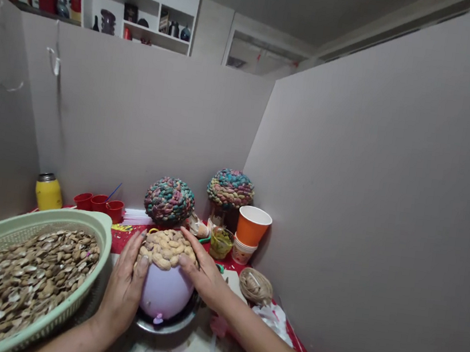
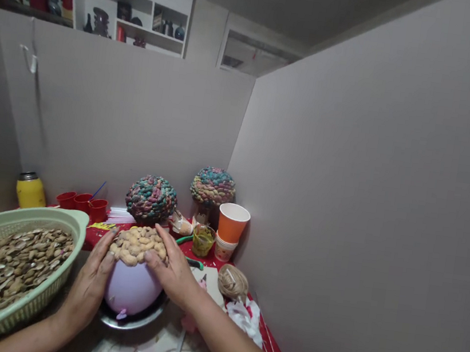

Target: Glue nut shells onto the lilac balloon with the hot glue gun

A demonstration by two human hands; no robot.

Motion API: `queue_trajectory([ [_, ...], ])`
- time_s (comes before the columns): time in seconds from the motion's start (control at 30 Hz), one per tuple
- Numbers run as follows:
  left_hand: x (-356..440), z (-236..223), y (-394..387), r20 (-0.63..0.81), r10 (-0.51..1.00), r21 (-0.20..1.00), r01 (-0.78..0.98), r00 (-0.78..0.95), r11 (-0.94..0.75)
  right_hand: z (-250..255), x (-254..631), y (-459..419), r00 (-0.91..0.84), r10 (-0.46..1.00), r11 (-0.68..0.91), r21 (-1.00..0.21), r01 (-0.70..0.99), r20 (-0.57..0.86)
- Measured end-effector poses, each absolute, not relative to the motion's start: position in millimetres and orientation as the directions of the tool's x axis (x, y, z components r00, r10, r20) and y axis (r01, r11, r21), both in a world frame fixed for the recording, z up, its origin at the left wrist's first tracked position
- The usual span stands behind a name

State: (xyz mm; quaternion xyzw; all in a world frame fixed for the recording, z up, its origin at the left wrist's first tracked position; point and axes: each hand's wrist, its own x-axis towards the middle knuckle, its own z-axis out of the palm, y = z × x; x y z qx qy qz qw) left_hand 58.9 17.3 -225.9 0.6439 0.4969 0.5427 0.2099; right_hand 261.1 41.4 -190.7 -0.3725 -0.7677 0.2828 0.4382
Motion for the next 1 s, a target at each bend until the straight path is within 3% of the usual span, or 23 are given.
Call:
queue_trajectory([
  [0.67, 59.8, -228.7, 13.6, 0.488, 0.870, 0.820, 0.378, -0.069, -0.430, -190.9, 253.9, 40.4, -0.295, 0.813, 0.574, -0.776, 0.261, 0.502],
  [1.0, 60.5, -217.0, 13.7, 0.464, 0.884, 0.838, 0.353, -0.056, -0.417, -192.7, 251.8, 31.3, -0.246, 0.815, 0.580, -0.747, 0.325, 0.525],
])
